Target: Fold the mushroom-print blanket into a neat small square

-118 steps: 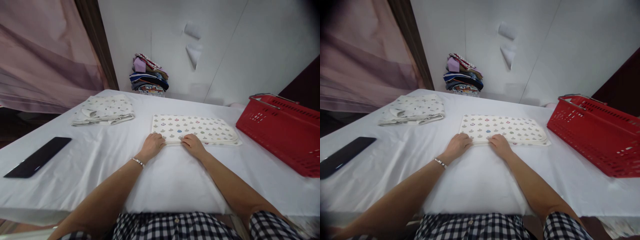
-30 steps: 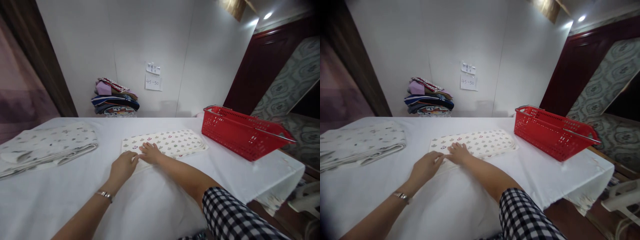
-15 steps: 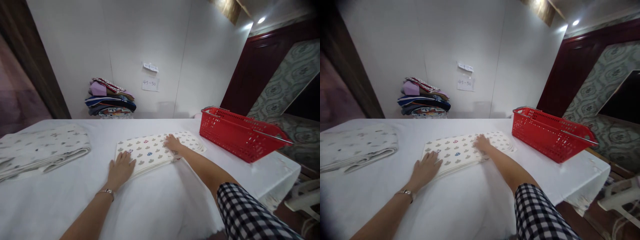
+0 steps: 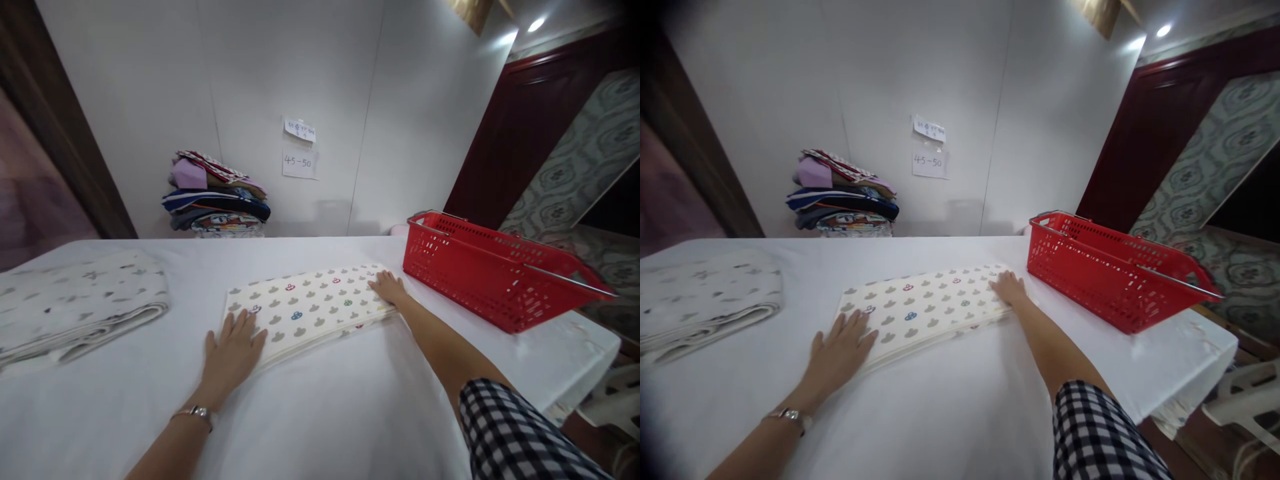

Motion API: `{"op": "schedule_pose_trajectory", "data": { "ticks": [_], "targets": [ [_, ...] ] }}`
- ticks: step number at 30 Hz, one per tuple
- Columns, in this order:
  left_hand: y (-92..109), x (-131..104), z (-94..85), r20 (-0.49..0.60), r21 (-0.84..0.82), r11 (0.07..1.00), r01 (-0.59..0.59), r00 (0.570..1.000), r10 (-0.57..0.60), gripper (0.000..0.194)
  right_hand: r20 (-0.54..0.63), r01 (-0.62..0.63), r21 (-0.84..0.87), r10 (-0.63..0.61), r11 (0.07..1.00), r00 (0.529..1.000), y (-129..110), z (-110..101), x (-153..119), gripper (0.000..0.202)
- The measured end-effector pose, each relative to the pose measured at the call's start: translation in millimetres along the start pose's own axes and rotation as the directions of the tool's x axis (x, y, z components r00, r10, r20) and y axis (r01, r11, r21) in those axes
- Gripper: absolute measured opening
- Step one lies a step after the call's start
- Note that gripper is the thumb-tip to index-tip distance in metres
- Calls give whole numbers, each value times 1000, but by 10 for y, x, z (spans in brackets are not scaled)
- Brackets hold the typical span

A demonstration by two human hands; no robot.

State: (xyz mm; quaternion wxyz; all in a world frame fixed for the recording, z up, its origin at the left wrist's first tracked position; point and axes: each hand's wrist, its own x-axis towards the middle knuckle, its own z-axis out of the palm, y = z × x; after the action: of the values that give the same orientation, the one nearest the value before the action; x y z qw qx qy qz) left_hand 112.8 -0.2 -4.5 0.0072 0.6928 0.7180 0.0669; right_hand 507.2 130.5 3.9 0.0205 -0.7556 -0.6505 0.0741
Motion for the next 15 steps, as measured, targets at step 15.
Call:
{"op": "schedule_pose_trajectory", "data": {
  "ticks": [15],
  "targets": [
    [-4, -7, 7, 9, -38, 999, 16, 1000, -16, 60, -70, -25, -63, 21, 998, 997, 99, -25, 269, 66]
  ]
}}
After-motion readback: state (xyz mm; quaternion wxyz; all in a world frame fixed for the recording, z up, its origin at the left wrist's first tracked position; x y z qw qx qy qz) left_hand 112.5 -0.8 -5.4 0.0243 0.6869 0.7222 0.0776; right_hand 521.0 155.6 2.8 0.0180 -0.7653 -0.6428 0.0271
